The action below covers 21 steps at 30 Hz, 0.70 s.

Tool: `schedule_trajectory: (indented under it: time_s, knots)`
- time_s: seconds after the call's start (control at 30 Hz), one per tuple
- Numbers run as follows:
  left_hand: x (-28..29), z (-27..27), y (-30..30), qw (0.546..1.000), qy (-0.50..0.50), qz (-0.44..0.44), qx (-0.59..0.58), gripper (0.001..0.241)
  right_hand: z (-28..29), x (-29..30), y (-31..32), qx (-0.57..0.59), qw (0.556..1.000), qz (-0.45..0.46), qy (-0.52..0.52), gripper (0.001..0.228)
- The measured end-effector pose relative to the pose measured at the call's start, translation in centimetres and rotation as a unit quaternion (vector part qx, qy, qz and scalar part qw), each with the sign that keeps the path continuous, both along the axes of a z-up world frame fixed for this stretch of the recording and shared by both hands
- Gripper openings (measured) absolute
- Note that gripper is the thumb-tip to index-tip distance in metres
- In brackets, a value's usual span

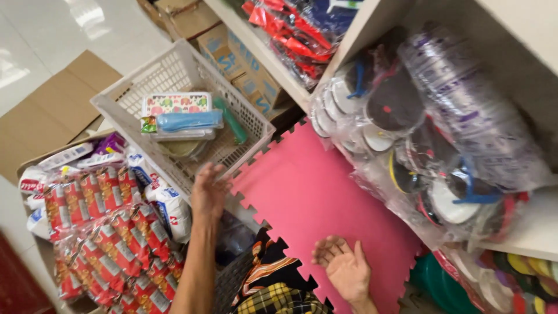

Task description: The recorder organizes and inspects various plastic bottles, bowls, and containers on store shelves.

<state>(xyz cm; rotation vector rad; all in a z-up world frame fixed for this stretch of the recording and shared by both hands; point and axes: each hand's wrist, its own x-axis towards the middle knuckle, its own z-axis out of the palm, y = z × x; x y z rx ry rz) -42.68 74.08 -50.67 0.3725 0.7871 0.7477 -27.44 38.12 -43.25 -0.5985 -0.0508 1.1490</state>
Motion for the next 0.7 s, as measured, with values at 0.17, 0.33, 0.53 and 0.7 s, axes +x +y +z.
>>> schedule_trajectory:
  time_s: [0.17,0.33,0.53,0.7]
  knots:
    - [-1.6,-1.2,3.9,0.993,0.086,0.056,0.054,0.034,-6.0,-0.4,0.4,-0.098,0.994,-0.017,0.046,0.059]
    - [-0.2,-6.5,8.0,0.938,0.274,0.022,0.209,0.032,-8.7,0.4,-1.1,-0.140,0.989,0.012,0.049,0.046]
    - [2.5,-10.8,13.8,0.718,0.546,-0.012,0.431,0.032,-10.1,0.8,-1.5,-0.154,0.984,-0.003,0.094,0.049]
    - [5.0,-9.0,17.9,0.631,0.664,-0.084,0.393,0.070,-11.6,0.4,-2.5,-0.155,0.982,-0.013,0.105,0.052]
